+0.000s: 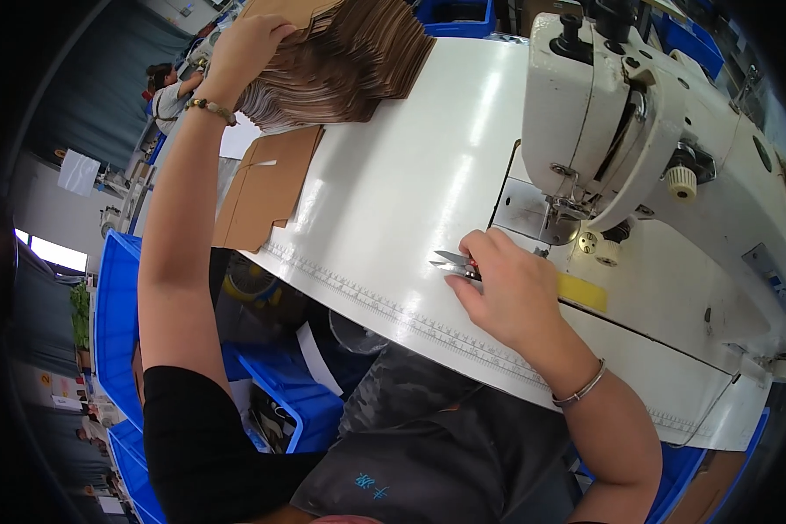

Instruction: Sewing and trimming leather or cardboard stiffener components for bag production using an industrial sewing machine.

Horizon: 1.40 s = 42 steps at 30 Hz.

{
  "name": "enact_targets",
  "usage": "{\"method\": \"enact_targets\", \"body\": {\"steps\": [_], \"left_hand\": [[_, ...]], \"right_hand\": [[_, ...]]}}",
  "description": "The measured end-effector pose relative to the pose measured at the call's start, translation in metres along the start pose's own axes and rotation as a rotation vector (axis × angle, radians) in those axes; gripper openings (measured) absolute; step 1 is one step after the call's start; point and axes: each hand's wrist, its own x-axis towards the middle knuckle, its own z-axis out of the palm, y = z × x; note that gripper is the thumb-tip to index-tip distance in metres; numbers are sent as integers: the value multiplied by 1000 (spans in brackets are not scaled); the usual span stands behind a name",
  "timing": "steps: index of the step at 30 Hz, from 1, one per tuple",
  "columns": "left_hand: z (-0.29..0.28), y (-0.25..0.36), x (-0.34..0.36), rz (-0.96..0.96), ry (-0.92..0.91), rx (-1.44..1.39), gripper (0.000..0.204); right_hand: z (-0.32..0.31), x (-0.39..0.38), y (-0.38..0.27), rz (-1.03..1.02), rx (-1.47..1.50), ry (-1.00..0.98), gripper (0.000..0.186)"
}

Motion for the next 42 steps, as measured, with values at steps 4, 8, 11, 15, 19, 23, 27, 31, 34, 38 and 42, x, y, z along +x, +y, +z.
{"method": "enact_targets", "body": {"steps": [4, 8, 11, 15, 19, 23, 27, 31, 34, 38, 42], "left_hand": [[5, -7, 3, 41, 11, 4, 23], [13, -14, 9, 86, 3, 126, 23], [14, -6, 5, 44, 129, 44, 21], [8, -14, -2, -99, 98, -57, 21], [-11, -32, -7, -309, 643, -300, 21], [-53, 59, -61, -47, 464, -388, 5], [-71, 147, -144, 315, 234, -434, 6], [-76, 192, -206, 424, 11, -579, 5], [-73, 201, -218, 439, -88, -740, 7], [-76, 196, -212, 411, -180, -725, 31], [-65, 190, -211, 400, -246, -648, 55]], "right_hand": [[1, 0, 2, -10, -8, 1, 27], [0, 0, -1, -1, -26, -7, 26], [-1, -1, -1, 13, -33, -23, 26], [2, -2, -1, 0, -12, -1, 27], [2, -1, -6, -59, -35, 32, 24], [-7, -6, -1, -374, -207, 248, 14], [-5, -3, -7, -508, -468, 489, 26], [-3, -10, -1, -509, -786, 327, 28], [-2, -15, 13, -497, -821, 255, 19], [-24, -23, 27, -453, -890, 184, 12], [-52, -47, 41, -320, -900, 115, 12]]}}
